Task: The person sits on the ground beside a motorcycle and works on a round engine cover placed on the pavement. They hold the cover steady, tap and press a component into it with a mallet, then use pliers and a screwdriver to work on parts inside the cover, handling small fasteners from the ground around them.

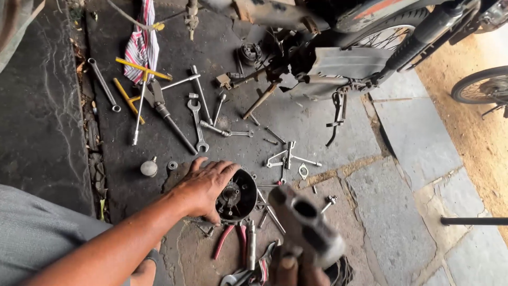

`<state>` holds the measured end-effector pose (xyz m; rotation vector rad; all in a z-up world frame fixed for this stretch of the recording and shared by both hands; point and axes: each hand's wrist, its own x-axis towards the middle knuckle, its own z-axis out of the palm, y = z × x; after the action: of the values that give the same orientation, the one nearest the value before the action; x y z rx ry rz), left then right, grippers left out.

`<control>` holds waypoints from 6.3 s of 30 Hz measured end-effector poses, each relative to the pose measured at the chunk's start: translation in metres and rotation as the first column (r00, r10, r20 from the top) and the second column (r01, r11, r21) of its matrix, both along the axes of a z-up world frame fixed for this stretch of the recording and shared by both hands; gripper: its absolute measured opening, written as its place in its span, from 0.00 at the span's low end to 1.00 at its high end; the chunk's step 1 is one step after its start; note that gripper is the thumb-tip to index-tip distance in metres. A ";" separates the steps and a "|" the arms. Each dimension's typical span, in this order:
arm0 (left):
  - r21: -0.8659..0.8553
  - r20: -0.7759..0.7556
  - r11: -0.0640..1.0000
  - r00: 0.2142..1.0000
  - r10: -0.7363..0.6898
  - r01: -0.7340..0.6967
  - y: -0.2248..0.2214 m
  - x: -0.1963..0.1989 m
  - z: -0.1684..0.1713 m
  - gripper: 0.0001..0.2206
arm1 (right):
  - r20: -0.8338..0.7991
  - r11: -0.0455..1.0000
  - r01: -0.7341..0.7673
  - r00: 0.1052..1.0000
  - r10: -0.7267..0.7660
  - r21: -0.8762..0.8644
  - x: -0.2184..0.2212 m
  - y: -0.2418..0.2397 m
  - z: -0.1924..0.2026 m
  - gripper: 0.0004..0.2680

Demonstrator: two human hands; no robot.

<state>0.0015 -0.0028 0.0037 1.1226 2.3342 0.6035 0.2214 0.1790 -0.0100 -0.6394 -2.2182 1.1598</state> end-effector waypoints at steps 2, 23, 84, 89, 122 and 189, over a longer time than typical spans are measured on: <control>-0.043 0.011 0.999 1.000 0.005 -0.005 0.002 -0.004 0.005 0.68 | 0.118 0.545 0.234 0.964 -0.239 -0.805 -0.002 0.031 -0.069 0.15; -0.046 -0.395 0.996 0.914 -0.090 0.078 -0.015 -0.026 0.099 0.49 | 0.909 0.422 -0.905 0.133 0.395 -0.051 0.036 -0.037 -0.061 0.09; 0.303 0.426 0.953 0.898 -0.112 -0.025 -0.007 0.009 0.047 0.20 | 0.683 0.519 -0.663 0.705 0.191 0.540 -0.102 -0.059 0.183 0.16; 0.521 0.521 0.854 0.799 -0.301 -0.017 -0.002 0.009 0.038 0.15 | 0.652 0.548 -0.657 0.718 0.243 0.519 -0.094 -0.064 0.189 0.12; 0.819 0.083 0.571 0.996 -0.019 -0.057 0.046 0.052 -0.010 0.22 | 0.502 0.565 -0.685 0.725 0.471 0.459 -0.138 -0.052 0.140 0.29; 0.820 0.171 0.491 0.945 0.279 -0.294 0.058 0.062 0.017 0.08 | 0.514 0.976 -0.031 0.846 0.140 -0.215 0.014 0.028 0.159 0.09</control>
<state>0.0639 0.0554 0.0208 1.0324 2.2167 2.0325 0.2352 0.2074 0.1492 -1.0586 -2.6225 1.3931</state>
